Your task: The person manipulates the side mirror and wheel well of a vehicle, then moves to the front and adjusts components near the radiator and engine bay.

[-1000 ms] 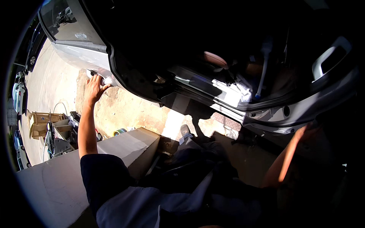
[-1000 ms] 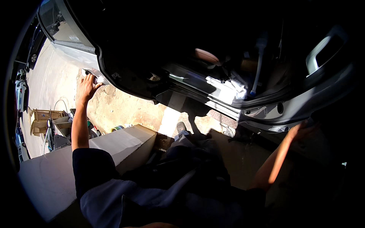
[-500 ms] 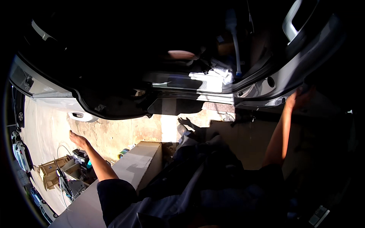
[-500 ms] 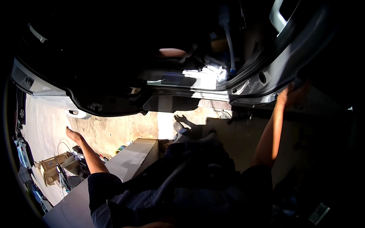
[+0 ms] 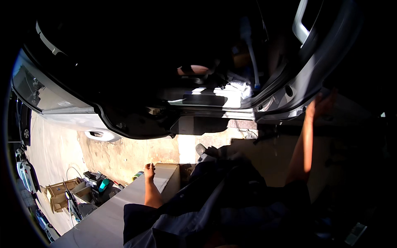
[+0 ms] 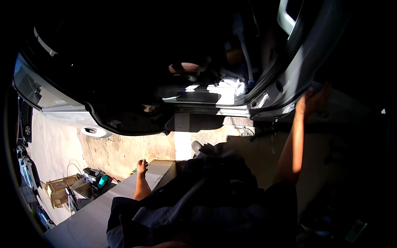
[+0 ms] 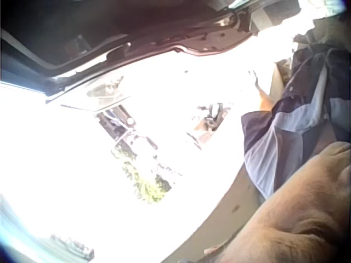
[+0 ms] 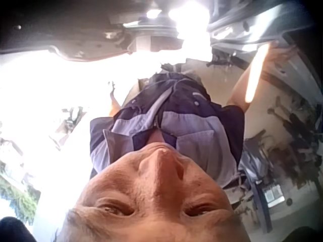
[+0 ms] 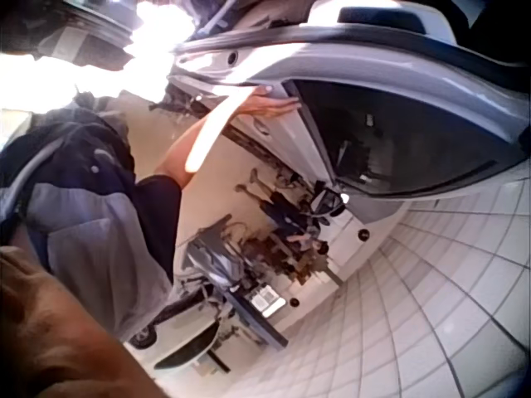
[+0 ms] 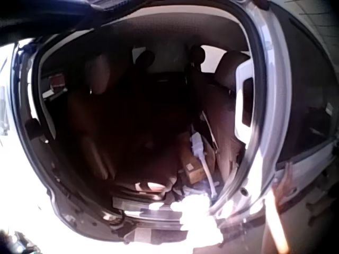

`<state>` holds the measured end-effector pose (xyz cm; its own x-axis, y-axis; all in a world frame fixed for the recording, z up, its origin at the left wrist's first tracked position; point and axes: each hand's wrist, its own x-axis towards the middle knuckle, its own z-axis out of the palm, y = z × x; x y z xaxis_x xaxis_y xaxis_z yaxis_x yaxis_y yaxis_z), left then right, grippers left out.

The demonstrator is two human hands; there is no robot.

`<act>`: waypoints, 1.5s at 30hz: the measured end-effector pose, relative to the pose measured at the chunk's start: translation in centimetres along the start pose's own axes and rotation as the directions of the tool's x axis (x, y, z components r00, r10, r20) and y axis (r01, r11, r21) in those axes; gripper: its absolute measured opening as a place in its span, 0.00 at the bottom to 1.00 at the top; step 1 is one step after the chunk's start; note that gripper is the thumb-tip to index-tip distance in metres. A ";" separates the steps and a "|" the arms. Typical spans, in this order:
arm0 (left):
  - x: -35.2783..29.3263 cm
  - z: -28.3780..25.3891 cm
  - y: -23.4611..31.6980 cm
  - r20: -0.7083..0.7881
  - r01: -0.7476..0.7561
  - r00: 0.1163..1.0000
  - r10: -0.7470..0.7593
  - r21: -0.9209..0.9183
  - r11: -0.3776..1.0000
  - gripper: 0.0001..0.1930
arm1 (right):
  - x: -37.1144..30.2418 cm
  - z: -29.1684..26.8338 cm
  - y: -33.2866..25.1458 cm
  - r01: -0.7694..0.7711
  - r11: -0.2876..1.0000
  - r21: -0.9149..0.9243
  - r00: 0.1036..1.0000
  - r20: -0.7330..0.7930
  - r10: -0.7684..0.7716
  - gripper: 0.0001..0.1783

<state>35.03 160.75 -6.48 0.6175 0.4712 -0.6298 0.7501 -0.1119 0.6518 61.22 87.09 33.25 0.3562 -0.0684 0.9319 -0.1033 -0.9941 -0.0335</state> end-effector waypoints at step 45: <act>-28.8 35.4 5.9 0.806 -0.842 0.511 0.298 0.401 0.360 0.16 | -58.4 -38.6 29.1 -0.942 -0.048 -0.332 -0.321 0.851 0.416 0.20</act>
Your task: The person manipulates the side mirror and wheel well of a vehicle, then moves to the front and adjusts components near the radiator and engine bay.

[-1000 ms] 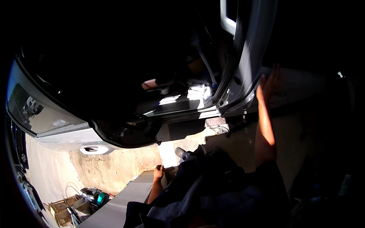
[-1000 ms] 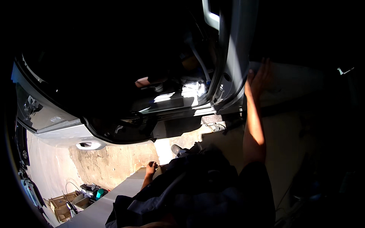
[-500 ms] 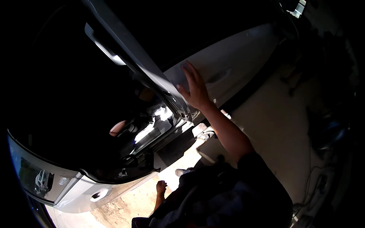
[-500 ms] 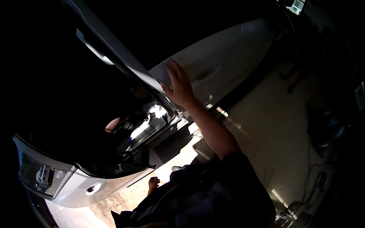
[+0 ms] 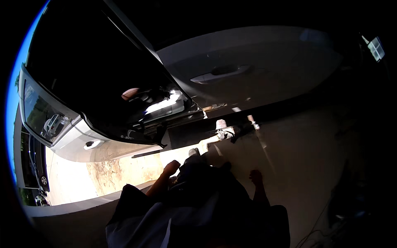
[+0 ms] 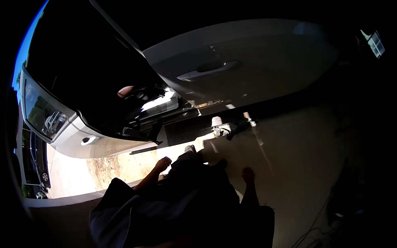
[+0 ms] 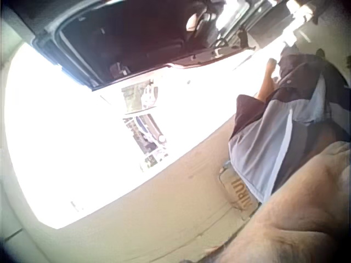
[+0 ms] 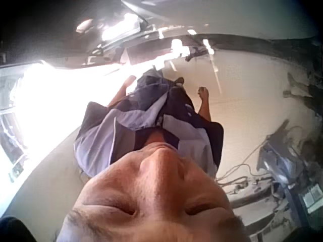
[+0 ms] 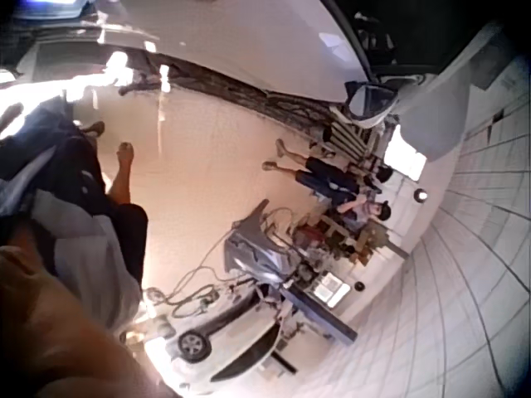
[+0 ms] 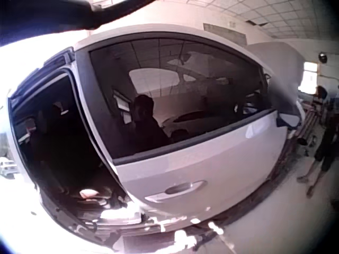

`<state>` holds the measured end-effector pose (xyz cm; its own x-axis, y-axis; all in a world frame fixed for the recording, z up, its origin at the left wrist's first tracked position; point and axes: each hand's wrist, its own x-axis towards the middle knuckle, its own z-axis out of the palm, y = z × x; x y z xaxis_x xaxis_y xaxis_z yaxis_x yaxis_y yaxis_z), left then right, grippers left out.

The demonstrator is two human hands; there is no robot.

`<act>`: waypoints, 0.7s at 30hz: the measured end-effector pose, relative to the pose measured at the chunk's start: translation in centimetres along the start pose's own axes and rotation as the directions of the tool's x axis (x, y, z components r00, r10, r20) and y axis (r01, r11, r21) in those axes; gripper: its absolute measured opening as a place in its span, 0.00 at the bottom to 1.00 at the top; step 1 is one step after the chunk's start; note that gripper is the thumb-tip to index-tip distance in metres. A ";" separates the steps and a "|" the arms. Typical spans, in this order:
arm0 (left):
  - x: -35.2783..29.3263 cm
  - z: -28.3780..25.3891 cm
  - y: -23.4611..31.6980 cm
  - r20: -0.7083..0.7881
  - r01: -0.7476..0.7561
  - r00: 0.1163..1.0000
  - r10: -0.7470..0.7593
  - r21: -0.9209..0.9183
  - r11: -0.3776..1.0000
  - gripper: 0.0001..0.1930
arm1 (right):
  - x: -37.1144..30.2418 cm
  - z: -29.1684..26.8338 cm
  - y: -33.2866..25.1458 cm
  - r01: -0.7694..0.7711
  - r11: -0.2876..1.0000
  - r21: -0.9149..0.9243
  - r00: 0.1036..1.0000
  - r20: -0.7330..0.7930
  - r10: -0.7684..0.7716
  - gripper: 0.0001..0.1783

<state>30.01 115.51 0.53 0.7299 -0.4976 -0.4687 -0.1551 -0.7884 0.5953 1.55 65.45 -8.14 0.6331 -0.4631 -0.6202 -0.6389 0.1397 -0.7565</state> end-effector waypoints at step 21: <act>34.3 14.2 30.5 0.625 -0.578 0.708 0.330 0.244 0.779 0.13 | -11.1 -2.4 0.1 -0.119 0.987 -0.107 0.886 -0.461 0.057 0.41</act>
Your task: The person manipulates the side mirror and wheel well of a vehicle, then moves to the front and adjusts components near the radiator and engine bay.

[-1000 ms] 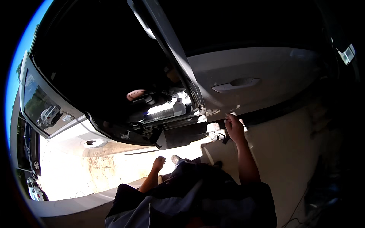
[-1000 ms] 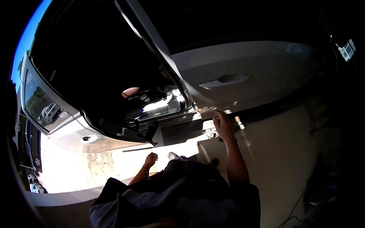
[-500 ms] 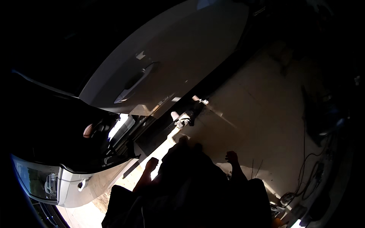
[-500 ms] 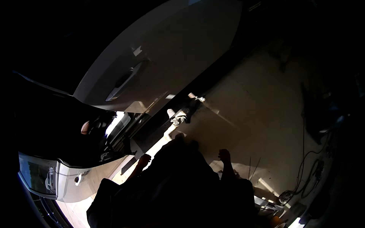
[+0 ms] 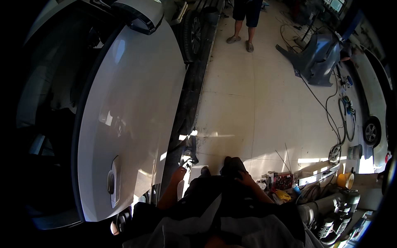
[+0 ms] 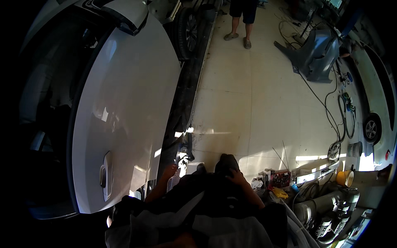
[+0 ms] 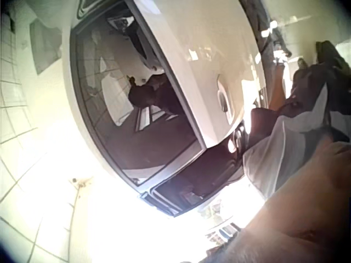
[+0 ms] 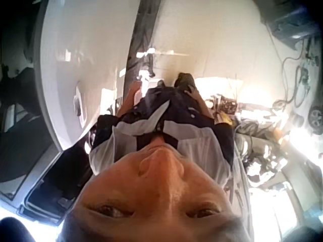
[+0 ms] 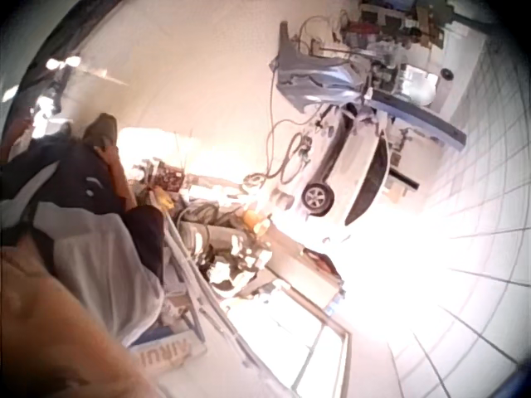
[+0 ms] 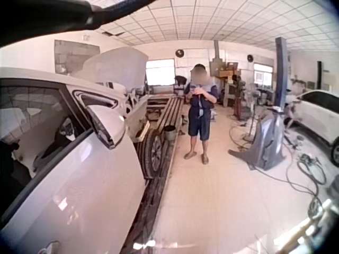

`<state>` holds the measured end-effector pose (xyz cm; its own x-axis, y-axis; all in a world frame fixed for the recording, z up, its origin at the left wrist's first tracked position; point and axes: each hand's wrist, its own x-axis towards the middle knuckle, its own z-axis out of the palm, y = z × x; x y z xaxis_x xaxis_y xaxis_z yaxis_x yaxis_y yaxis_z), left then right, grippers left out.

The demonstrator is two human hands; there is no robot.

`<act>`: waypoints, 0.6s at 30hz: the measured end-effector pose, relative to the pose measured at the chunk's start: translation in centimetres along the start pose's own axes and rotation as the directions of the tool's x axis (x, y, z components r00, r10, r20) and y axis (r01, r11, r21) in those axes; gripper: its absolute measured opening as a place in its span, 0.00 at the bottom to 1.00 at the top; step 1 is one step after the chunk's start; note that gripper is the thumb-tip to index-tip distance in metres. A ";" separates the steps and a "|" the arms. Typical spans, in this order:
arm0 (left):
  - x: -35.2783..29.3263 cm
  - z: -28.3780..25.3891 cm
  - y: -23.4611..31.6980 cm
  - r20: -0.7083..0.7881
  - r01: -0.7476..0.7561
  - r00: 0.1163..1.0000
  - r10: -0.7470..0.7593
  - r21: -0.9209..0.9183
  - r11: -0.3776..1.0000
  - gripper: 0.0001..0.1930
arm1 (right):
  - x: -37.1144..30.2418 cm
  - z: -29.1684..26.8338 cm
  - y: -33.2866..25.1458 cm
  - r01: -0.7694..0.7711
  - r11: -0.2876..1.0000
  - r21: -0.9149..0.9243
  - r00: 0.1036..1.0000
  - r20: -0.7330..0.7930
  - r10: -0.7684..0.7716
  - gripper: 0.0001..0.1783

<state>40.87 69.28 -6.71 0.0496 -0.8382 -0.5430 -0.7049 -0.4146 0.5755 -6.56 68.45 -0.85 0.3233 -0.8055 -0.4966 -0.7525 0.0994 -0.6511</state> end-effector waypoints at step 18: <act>29.7 -7.5 30.2 0.078 -0.036 0.996 0.045 -0.111 0.993 0.16 | 27.1 -21.2 10.1 -0.086 0.956 0.279 0.994 0.092 0.063 0.28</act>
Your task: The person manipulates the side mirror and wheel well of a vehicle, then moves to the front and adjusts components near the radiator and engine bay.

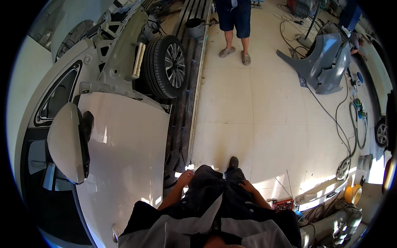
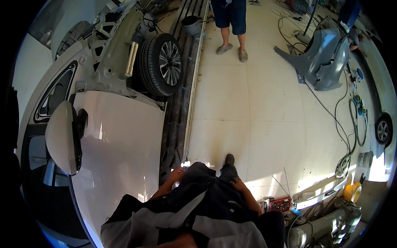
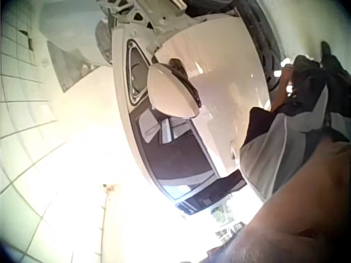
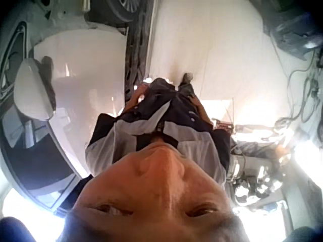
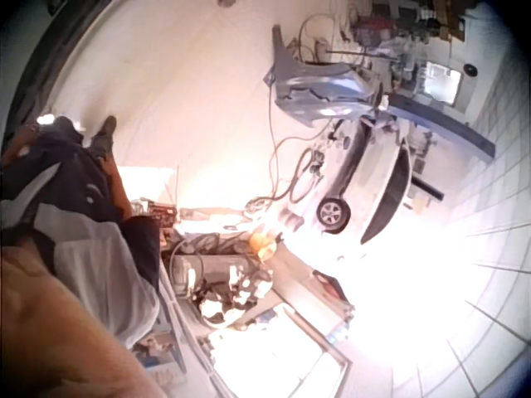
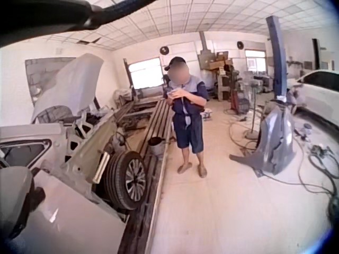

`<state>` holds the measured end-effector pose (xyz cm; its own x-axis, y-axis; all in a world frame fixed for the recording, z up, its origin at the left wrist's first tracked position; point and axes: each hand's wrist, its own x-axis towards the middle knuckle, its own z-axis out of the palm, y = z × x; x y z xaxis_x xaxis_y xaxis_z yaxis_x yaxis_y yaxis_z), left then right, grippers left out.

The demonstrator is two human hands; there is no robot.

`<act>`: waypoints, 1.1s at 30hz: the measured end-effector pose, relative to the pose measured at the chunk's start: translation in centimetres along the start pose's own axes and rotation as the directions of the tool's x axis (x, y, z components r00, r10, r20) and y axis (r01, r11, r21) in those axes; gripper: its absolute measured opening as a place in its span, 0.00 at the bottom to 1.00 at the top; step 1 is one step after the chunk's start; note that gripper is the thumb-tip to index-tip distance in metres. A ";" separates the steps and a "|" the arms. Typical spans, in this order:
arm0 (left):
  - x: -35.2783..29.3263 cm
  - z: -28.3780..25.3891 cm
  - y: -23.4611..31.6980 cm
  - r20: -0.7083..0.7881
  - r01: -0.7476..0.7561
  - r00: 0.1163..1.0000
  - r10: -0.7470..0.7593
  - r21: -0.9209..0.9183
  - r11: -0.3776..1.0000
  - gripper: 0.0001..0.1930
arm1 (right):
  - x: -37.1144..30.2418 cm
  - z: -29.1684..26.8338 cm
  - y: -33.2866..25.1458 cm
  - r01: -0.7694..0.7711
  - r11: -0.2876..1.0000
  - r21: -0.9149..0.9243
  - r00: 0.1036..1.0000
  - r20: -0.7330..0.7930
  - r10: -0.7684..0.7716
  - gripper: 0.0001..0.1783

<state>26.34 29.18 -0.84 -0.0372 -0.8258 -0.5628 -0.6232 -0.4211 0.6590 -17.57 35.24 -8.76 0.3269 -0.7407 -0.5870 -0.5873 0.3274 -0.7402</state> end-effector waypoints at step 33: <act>62.6 -38.1 48.9 -0.557 -0.179 0.815 0.160 0.020 0.984 0.14 | 60.7 -60.6 -30.0 -0.147 0.962 0.231 0.943 -0.260 0.206 0.16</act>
<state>23.28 -57.38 15.15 0.3051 -0.9494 -0.0753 -0.6221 -0.2585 0.7391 -24.97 -55.10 -2.33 -0.0052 -0.7838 -0.6210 -0.4420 0.5588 -0.7017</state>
